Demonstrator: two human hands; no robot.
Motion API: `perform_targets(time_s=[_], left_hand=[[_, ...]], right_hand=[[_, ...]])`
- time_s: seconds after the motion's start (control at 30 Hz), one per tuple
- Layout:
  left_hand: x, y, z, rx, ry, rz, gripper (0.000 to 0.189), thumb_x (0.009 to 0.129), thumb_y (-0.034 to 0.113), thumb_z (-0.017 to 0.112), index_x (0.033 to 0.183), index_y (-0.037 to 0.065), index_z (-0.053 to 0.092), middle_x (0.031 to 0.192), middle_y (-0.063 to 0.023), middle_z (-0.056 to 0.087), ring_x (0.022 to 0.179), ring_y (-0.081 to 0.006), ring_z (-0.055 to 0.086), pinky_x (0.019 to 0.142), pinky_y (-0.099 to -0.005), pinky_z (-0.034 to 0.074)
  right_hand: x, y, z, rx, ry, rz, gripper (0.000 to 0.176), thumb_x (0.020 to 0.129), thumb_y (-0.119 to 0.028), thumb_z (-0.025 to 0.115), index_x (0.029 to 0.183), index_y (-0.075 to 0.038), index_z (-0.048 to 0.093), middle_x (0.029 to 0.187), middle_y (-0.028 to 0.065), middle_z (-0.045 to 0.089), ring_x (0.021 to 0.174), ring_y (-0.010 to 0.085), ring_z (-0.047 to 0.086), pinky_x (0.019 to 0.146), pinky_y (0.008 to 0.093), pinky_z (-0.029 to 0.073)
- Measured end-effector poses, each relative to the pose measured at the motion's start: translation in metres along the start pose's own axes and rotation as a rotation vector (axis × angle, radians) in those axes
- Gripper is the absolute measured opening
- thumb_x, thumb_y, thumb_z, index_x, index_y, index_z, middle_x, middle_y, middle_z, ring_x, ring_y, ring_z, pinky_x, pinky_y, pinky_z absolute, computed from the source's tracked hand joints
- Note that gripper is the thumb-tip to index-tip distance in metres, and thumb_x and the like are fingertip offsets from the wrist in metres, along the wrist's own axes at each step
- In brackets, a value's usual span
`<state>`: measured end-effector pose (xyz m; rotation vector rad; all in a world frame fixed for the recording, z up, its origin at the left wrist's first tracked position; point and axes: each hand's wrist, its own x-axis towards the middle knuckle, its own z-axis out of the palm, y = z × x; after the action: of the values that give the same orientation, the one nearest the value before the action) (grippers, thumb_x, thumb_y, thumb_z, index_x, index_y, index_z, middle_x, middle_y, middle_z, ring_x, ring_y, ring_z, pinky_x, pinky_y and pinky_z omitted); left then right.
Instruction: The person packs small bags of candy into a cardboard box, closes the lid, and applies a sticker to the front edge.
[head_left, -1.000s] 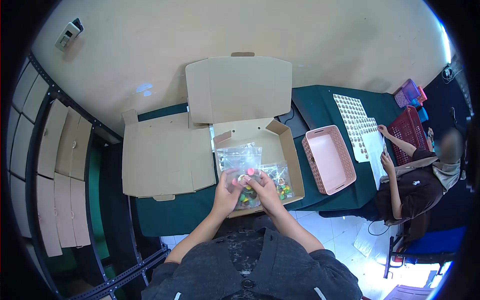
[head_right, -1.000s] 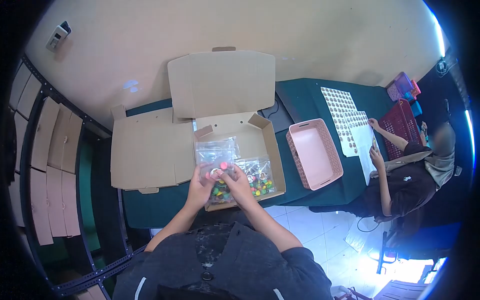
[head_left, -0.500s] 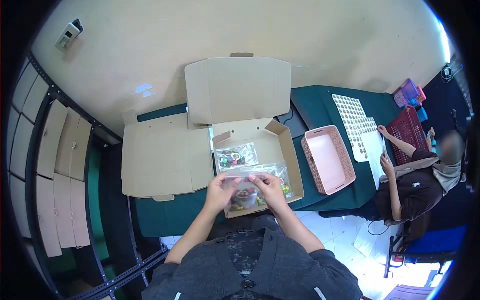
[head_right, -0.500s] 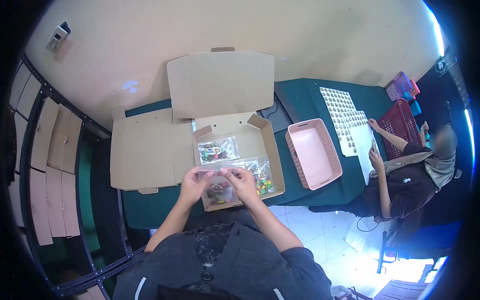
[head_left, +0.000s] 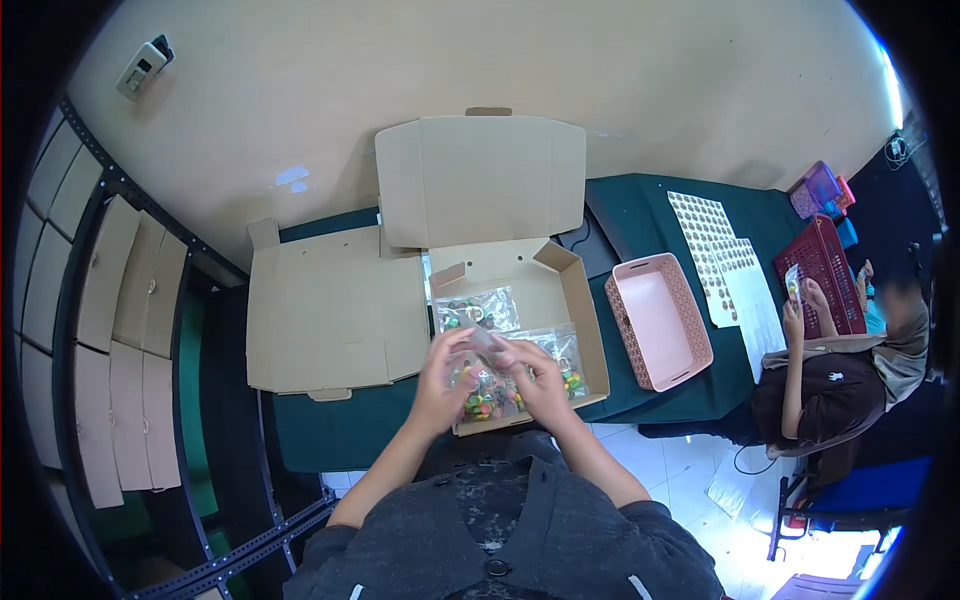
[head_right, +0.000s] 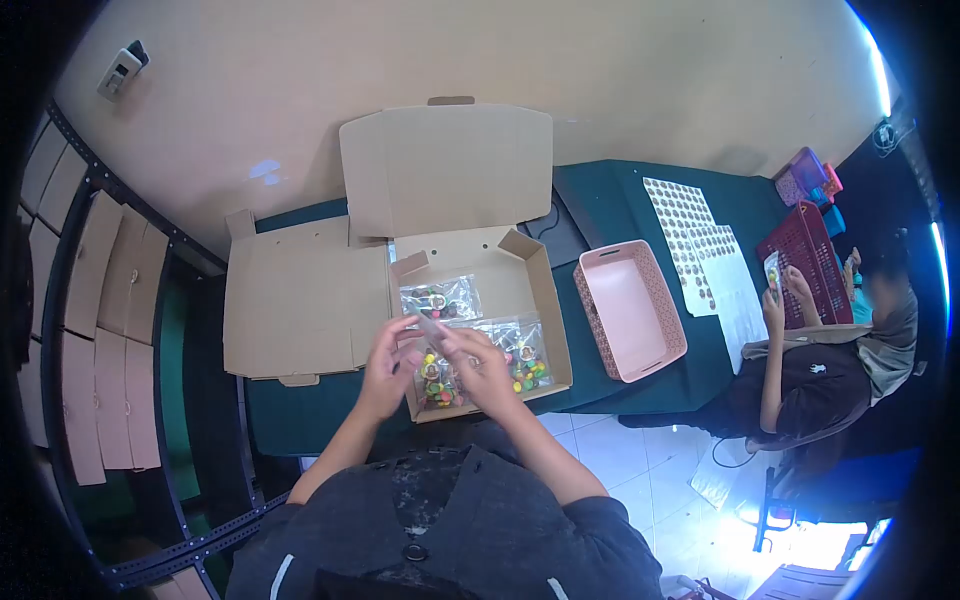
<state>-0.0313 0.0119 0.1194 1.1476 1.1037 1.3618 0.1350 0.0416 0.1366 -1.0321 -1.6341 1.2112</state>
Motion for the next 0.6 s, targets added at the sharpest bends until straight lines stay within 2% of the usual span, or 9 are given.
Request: perform_targets(time_s=[0.1, 0.17, 0.23, 0.27, 0.3, 0.4, 0.47, 0.53, 0.6], left_hand=[[-0.003, 0.001, 0.017, 0.176, -0.031, 0.169, 0.058, 0.081, 0.026, 0.066, 0.128, 0.002, 0.041, 0.122, -0.0133, 0.046, 0.112, -0.0206, 0.048, 0.091, -0.0317, 0.040], [-0.006, 0.002, 0.020, 0.082, 0.016, 0.118, 0.051, 0.081, 0.022, 0.066, 0.123, 0.001, 0.046, 0.119, -0.0136, 0.050, 0.108, -0.0195, 0.051, 0.090, -0.0306, 0.040], [-0.010, 0.001, 0.020, -0.012, 0.062, 0.064, 0.045, 0.081, 0.019, 0.066, 0.119, 0.000, 0.050, 0.115, -0.0139, 0.054, 0.104, -0.0184, 0.054, 0.090, -0.0294, 0.041], [-0.011, 0.001, 0.019, 0.011, 0.074, 0.060, 0.036, 0.081, 0.015, 0.066, 0.112, 0.000, 0.056, 0.108, -0.0127, 0.058, 0.098, -0.0169, 0.057, 0.087, -0.0293, 0.042], [-0.012, 0.001, 0.019, 0.034, 0.087, 0.054, 0.027, 0.081, 0.012, 0.065, 0.104, -0.001, 0.061, 0.100, -0.0116, 0.063, 0.091, -0.0155, 0.059, 0.085, -0.0291, 0.043], [-0.009, 0.009, 0.020, 0.076, 0.103, 0.077, 0.015, 0.080, 0.008, 0.065, 0.092, -0.001, 0.067, 0.087, -0.0101, 0.067, 0.084, -0.0144, 0.061, 0.083, -0.0289, 0.045], [-0.008, 0.009, 0.015, 0.138, 0.065, 0.092, 0.016, 0.080, 0.007, 0.065, 0.094, -0.001, 0.066, 0.090, -0.0100, 0.067, 0.087, -0.0149, 0.061, 0.087, -0.0296, 0.044], [-0.009, 0.007, 0.006, 0.200, 0.025, 0.104, 0.018, 0.080, 0.006, 0.065, 0.097, -0.001, 0.065, 0.093, -0.0099, 0.067, 0.090, -0.0154, 0.061, 0.091, -0.0303, 0.042], [-0.010, 0.003, -0.004, 0.104, -0.079, 0.013, 0.019, 0.082, 0.005, 0.062, 0.099, -0.002, 0.064, 0.096, -0.0108, 0.066, 0.092, -0.0180, 0.061, 0.092, -0.0311, 0.043]], right_hand=[[-0.002, -0.003, 0.007, -0.167, -0.029, -0.111, 0.033, 0.086, -0.011, 0.054, 0.118, -0.004, 0.056, 0.108, 0.0113, 0.057, 0.099, 0.0184, 0.052, 0.089, 0.0303, 0.039], [-0.002, -0.004, 0.011, -0.244, -0.034, -0.141, 0.035, 0.084, -0.009, 0.056, 0.119, -0.005, 0.056, 0.108, 0.0112, 0.056, 0.103, 0.0196, 0.050, 0.090, 0.0307, 0.038], [0.000, -0.005, 0.018, -0.029, 0.223, -0.096, 0.032, 0.080, -0.008, 0.060, 0.112, -0.006, 0.060, 0.112, 0.0103, 0.056, 0.108, 0.0216, 0.049, 0.093, 0.0334, 0.036], [0.002, -0.005, 0.020, 0.079, 0.350, -0.074, 0.031, 0.078, -0.008, 0.062, 0.109, -0.006, 0.062, 0.113, 0.0098, 0.055, 0.110, 0.0227, 0.048, 0.094, 0.0348, 0.035], [0.004, -0.002, 0.017, 0.081, 0.349, -0.074, 0.031, 0.078, -0.008, 0.062, 0.109, -0.006, 0.062, 0.113, 0.0098, 0.055, 0.110, 0.0227, 0.048, 0.094, 0.0348, 0.035], [0.007, 0.006, 0.000, 0.061, 0.155, -0.072, 0.021, 0.078, -0.009, 0.064, 0.098, -0.006, 0.065, 0.118, 0.0103, 0.055, 0.114, 0.0228, 0.046, 0.096, 0.0368, 0.033], [0.005, 0.007, -0.009, 0.064, -0.036, -0.013, 0.015, 0.080, -0.013, 0.063, 0.092, -0.005, 0.067, 0.119, 0.0111, 0.056, 0.117, 0.0221, 0.044, 0.098, 0.0374, 0.032], [0.004, 0.003, -0.013, 0.093, -0.016, 0.023, 0.015, 0.082, -0.015, 0.061, 0.092, -0.006, 0.068, 0.117, 0.0095, 0.058, 0.116, 0.0216, 0.045, 0.098, 0.0372, 0.031], [0.001, -0.002, -0.017, 0.122, 0.003, 0.062, 0.017, 0.083, -0.018, 0.060, 0.092, -0.007, 0.069, 0.114, 0.0079, 0.060, 0.114, 0.0210, 0.046, 0.099, 0.0371, 0.030]])
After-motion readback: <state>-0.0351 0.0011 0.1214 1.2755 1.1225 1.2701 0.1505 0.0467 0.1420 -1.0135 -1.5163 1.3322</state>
